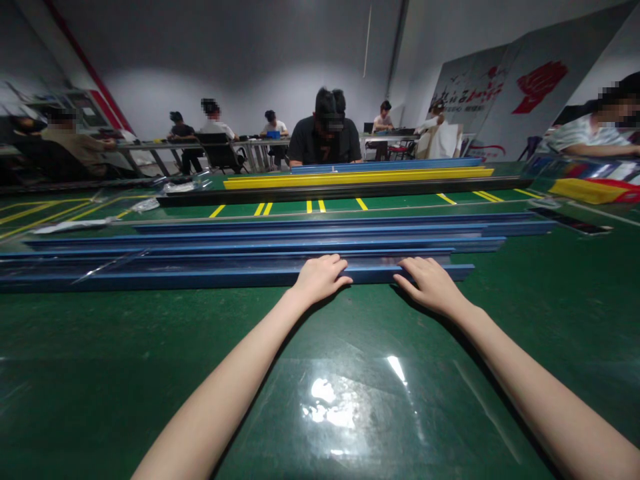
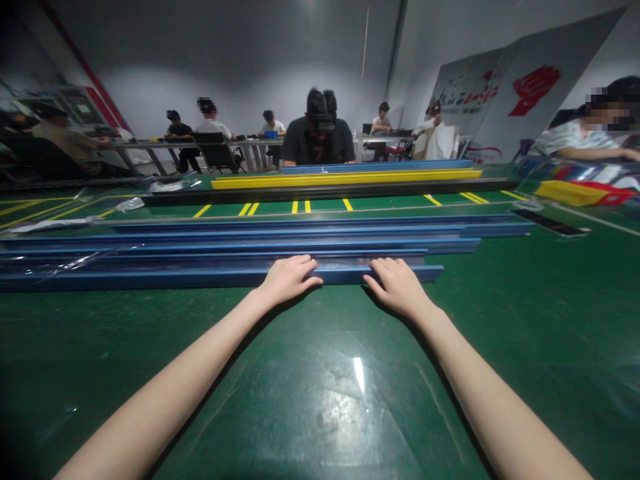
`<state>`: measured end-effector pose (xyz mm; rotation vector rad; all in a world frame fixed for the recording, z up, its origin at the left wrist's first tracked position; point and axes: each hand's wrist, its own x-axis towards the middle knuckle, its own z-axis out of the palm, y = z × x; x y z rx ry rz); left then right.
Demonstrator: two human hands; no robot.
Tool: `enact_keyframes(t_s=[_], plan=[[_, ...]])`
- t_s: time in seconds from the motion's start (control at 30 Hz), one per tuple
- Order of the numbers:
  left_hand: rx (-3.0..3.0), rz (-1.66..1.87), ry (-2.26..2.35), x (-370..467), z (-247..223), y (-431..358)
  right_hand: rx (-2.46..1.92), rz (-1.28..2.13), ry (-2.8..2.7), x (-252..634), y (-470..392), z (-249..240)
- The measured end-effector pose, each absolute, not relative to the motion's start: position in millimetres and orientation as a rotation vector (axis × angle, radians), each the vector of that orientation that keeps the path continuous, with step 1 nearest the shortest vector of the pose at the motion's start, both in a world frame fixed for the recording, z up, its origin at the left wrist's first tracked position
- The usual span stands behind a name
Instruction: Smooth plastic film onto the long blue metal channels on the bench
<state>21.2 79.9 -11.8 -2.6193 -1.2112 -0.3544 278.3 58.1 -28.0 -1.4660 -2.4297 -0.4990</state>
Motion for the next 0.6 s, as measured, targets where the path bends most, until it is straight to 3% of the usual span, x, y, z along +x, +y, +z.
enact_keyframes(t_s=[0.6], plan=[[-2.602, -0.380, -1.196, 20.6, -13.2, 80.3, -1.470, -0.486, -2.419, 277.1, 57.1, -27.0]])
